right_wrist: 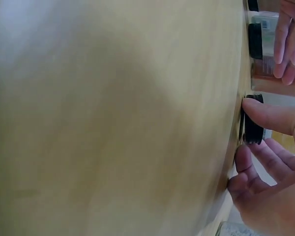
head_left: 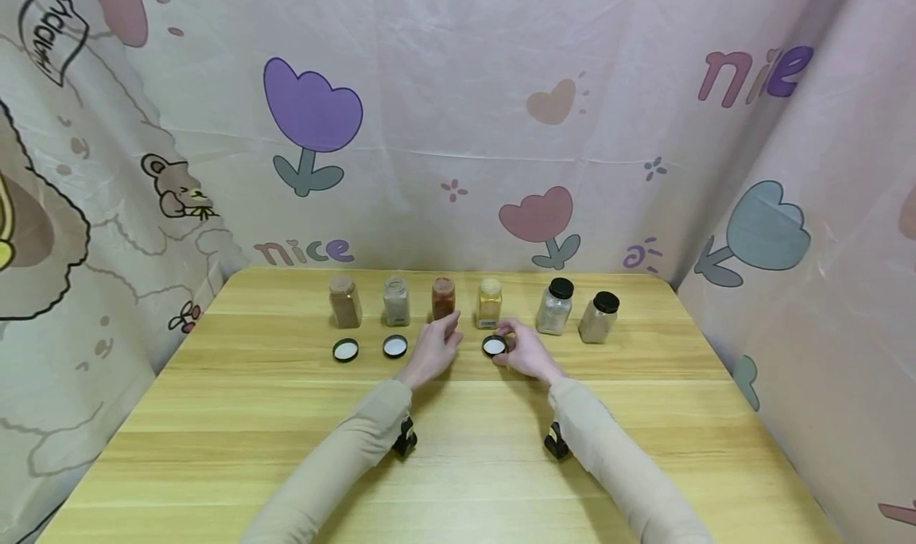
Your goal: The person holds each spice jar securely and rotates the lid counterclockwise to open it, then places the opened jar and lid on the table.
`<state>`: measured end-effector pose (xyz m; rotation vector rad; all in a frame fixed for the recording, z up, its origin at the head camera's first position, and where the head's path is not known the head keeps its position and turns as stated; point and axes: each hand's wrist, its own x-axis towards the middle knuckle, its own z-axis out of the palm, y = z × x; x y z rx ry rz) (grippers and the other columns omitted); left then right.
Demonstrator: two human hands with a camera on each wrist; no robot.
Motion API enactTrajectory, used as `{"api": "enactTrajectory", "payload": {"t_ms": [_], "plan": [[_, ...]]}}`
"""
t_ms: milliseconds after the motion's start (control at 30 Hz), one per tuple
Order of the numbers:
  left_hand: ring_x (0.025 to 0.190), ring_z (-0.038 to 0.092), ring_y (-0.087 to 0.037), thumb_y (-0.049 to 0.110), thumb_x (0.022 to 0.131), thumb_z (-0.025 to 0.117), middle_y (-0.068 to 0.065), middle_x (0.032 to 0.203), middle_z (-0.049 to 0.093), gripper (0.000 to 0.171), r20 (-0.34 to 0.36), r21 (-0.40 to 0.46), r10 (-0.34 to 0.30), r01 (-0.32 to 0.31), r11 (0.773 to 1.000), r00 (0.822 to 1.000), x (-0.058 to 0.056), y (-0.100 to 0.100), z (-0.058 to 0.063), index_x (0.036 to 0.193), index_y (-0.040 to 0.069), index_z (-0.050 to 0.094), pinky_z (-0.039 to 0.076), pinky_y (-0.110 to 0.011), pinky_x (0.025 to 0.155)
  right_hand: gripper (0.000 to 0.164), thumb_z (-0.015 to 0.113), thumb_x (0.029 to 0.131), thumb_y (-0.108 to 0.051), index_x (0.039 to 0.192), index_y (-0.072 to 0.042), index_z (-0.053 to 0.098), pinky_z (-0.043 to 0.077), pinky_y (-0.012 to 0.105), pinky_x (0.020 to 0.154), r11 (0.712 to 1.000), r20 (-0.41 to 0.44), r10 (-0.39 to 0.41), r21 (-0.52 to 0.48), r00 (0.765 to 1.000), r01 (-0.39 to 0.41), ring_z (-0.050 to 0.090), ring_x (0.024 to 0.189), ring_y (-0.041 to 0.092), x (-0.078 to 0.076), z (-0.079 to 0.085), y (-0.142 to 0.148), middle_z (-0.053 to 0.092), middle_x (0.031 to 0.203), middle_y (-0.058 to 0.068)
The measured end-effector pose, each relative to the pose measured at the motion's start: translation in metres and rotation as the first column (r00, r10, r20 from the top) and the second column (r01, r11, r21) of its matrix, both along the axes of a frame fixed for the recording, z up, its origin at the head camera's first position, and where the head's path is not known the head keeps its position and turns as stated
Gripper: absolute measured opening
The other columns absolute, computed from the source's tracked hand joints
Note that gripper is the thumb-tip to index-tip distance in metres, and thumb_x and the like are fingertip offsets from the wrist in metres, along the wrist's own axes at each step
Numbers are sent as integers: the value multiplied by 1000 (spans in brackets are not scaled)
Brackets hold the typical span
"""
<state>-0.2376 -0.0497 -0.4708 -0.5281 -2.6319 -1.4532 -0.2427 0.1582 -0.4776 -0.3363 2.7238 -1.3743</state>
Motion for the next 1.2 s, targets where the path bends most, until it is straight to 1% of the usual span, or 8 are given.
{"api": "enactTrajectory", "payload": {"t_ms": [167,267,433,600,700,867,1100,1200], "plan": [[126,60,-40,0,99,58,-30,139,55,46,6,2,7,-7,1000,1000,1,-1,-1,142,-11,47,53,-46,104,63,82,72,9,129,3,55,53,31,81,999,-27,-26,34,999,27,66,84,22,0,1,-4,68,116,19],[126,60,-39,0,98,58,-30,139,56,46,-3,2,4,-4,1000,1000,0,-1,-2,142,-11,48,53,-47,104,62,83,72,7,128,0,57,53,35,86,998,-24,-50,41,998,51,66,88,23,1,2,-5,68,117,17],[127,59,-39,1,99,58,-29,140,55,46,4,5,13,-13,1000,1000,-1,-2,-3,143,-11,47,52,-47,105,60,84,73,4,126,-1,58,49,28,77,998,-17,-47,36,999,48,61,80,19,2,1,-4,68,118,17],[126,60,-39,2,99,58,-29,138,57,45,0,-9,30,-30,1000,1000,1,-5,-6,142,-10,49,54,-47,102,64,82,75,5,132,4,53,47,23,71,999,-2,9,-39,1000,-9,59,77,18,5,-2,-1,64,124,24],[126,60,-39,2,99,58,-29,138,58,45,-6,-11,28,-28,1000,1000,1,-3,-6,142,-10,49,54,-47,102,66,81,76,5,136,6,51,47,21,68,997,-10,10,-80,1000,-11,59,78,18,8,-5,6,62,126,27],[126,60,-40,2,99,58,-29,139,56,46,6,11,18,-18,1000,1000,1,0,-5,142,-10,48,53,-46,103,65,80,79,1,138,4,52,47,21,67,991,1,-46,-124,999,46,56,80,15,15,-2,15,60,128,26],[129,58,-40,5,100,58,-29,142,54,47,28,49,7,-8,999,1000,3,3,-5,143,-10,47,52,-45,104,60,77,84,-3,138,3,51,48,21,75,976,-8,-114,-189,993,111,57,88,18,24,3,25,59,130,26],[129,59,-41,6,101,58,-29,143,54,46,28,65,3,-5,998,1000,3,4,-6,142,-10,47,53,-44,104,59,76,85,-3,138,2,51,48,21,76,963,-9,-152,-226,988,146,57,89,17,27,4,29,59,130,26]]}}
